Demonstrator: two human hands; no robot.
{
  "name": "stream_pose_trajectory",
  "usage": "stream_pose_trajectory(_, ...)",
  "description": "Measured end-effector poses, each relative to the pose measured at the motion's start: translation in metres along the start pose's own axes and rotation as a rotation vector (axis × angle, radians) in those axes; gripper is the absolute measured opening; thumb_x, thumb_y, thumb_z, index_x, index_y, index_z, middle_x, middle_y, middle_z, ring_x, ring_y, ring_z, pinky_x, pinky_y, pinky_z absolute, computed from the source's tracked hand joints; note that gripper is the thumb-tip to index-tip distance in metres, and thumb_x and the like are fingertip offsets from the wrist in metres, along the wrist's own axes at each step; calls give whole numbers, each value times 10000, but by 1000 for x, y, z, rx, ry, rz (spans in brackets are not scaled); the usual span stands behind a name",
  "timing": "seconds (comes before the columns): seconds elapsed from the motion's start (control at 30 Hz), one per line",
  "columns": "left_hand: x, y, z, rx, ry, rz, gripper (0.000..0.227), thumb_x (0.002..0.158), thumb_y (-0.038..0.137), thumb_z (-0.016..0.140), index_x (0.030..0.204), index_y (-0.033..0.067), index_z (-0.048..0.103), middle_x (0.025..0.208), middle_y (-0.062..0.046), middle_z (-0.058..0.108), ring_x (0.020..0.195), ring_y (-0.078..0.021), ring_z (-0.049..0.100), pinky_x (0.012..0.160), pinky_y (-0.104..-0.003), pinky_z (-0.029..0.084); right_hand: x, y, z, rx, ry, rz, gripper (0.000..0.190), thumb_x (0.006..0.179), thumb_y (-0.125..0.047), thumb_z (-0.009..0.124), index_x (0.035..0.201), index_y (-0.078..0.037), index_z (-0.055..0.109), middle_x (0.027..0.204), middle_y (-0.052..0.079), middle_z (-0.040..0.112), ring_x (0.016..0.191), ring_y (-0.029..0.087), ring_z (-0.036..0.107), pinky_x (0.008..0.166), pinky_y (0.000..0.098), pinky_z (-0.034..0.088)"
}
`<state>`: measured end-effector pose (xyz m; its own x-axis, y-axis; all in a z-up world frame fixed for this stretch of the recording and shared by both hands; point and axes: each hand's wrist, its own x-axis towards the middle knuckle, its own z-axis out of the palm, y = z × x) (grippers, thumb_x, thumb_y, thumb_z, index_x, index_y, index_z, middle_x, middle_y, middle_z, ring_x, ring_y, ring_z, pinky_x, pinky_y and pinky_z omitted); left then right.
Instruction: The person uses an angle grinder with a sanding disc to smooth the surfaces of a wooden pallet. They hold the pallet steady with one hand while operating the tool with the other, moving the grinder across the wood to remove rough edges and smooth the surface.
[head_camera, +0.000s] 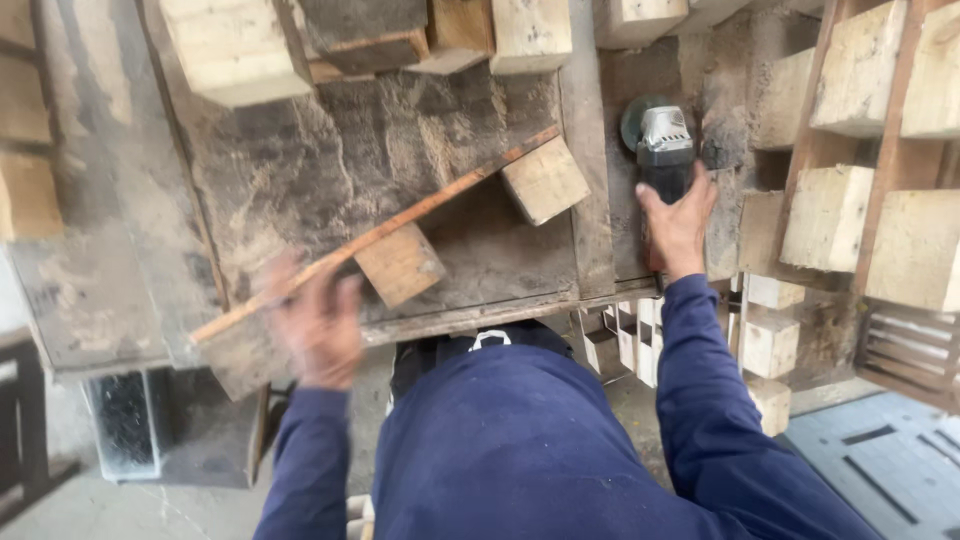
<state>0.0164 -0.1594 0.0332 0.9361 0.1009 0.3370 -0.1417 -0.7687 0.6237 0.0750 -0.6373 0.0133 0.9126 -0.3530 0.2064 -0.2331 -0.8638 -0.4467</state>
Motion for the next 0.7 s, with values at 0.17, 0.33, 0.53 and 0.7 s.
stream_pose_trajectory(0.17, 18, 94, 84, 176, -520, 58, 554, 932, 499, 697, 1359, 148, 658, 1634, -185, 301, 1529, -383, 209, 1217, -659, 125, -4, 62, 17, 574, -433, 508, 502, 864, -138, 857, 1171, 26, 494, 776, 75, 632, 559, 168, 611, 499, 341, 508)
stream_pose_trajectory(0.33, 7, 87, 93, 293, -635, 34, 780, 834, 526, 725, 1493, 157, 525, 1687, -105, 38, 1550, -344, -48, 1222, -648, 51, 3, 74, -6, 744, -520, 579, 335, 910, -168, 758, 1156, -65, 555, 881, 35, 636, 707, 159, 638, 592, 337, 554)
stream_pose_trajectory(0.53, 8, 63, 82, -107, -529, -37, 633, 882, 424, 740, 1456, 198, 600, 1686, -101, 272, 1585, -344, 122, 1274, -608, 102, -50, -17, -86, 1104, -563, 628, 348, 930, -242, 659, 1150, 11, 566, 940, 124, 674, 798, 256, 718, 691, 407, 626)
stream_pose_trajectory(0.7, -29, 70, 21, -593, -486, -322, 561, 903, 536, 726, 1286, 126, 709, 1463, -131, 661, 1340, -282, 666, 1141, -396, 553, -102, -135, -101, 690, -607, 449, 488, 810, -244, 722, 1218, -51, 537, 931, 106, 676, 783, 230, 711, 703, 401, 630)
